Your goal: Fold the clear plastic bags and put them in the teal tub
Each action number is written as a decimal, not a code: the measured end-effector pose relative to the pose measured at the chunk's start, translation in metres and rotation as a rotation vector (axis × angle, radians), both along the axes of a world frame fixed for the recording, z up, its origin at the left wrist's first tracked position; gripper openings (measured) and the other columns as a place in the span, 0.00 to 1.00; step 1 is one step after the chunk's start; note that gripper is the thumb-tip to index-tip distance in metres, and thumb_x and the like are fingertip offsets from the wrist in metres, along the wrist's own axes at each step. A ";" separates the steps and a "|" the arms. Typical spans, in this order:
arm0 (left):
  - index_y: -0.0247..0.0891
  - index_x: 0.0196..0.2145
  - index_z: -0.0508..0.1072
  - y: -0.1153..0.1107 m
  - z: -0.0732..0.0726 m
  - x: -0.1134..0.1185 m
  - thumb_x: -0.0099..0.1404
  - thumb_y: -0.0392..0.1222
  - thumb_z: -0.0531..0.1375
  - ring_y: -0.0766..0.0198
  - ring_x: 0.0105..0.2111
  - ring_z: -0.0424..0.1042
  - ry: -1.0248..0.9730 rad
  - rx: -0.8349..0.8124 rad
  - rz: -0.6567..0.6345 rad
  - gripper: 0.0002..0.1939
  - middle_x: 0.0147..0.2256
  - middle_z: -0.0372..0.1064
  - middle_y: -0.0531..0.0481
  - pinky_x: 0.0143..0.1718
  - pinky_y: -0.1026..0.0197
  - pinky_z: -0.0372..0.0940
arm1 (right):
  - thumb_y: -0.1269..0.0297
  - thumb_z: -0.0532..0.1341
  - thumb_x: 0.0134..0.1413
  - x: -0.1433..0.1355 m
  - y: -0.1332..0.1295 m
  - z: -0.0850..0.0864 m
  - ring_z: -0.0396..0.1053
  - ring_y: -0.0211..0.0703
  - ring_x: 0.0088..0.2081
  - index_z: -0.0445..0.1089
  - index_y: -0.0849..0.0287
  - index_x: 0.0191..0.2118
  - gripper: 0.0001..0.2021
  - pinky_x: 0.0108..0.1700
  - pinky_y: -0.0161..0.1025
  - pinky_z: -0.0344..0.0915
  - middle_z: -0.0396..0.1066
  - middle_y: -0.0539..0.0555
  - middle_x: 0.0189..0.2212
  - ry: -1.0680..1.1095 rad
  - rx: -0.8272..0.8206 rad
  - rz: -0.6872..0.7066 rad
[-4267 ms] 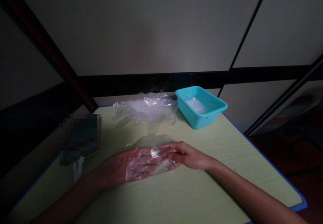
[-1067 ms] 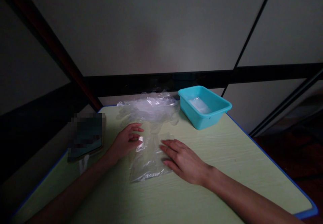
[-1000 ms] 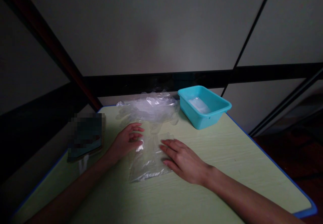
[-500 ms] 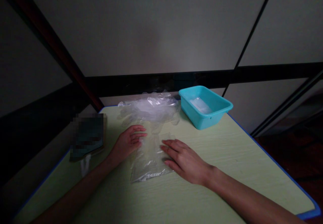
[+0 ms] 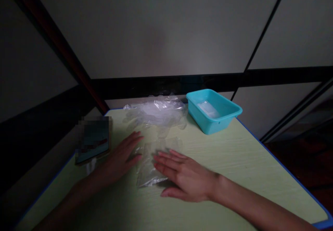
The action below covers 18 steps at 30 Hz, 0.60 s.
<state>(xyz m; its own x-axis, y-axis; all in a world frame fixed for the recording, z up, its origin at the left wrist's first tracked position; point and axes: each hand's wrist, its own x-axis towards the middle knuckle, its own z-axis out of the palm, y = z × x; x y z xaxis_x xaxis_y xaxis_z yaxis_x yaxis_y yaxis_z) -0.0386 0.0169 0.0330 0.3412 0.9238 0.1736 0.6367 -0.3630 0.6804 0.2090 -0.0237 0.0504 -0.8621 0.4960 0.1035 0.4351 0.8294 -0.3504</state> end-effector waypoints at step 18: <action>0.28 0.60 0.44 -0.009 -0.008 0.000 0.66 0.42 0.45 0.52 0.61 0.30 0.716 -0.004 -0.102 0.28 0.62 0.32 0.35 0.57 0.44 0.37 | 0.47 0.49 0.56 -0.031 -0.008 -0.007 0.31 0.48 0.62 0.39 0.68 0.62 0.37 0.62 0.44 0.31 0.34 0.63 0.62 -0.070 -0.142 0.223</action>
<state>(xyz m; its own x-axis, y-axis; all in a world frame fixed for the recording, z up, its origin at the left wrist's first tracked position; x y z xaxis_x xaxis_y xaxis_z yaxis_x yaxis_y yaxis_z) -0.0386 0.0076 0.0254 0.4544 0.8816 -0.1277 0.8899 -0.4426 0.1104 0.1784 -0.0314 0.0429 -0.9544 0.2980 -0.0172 0.2742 0.8523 -0.4454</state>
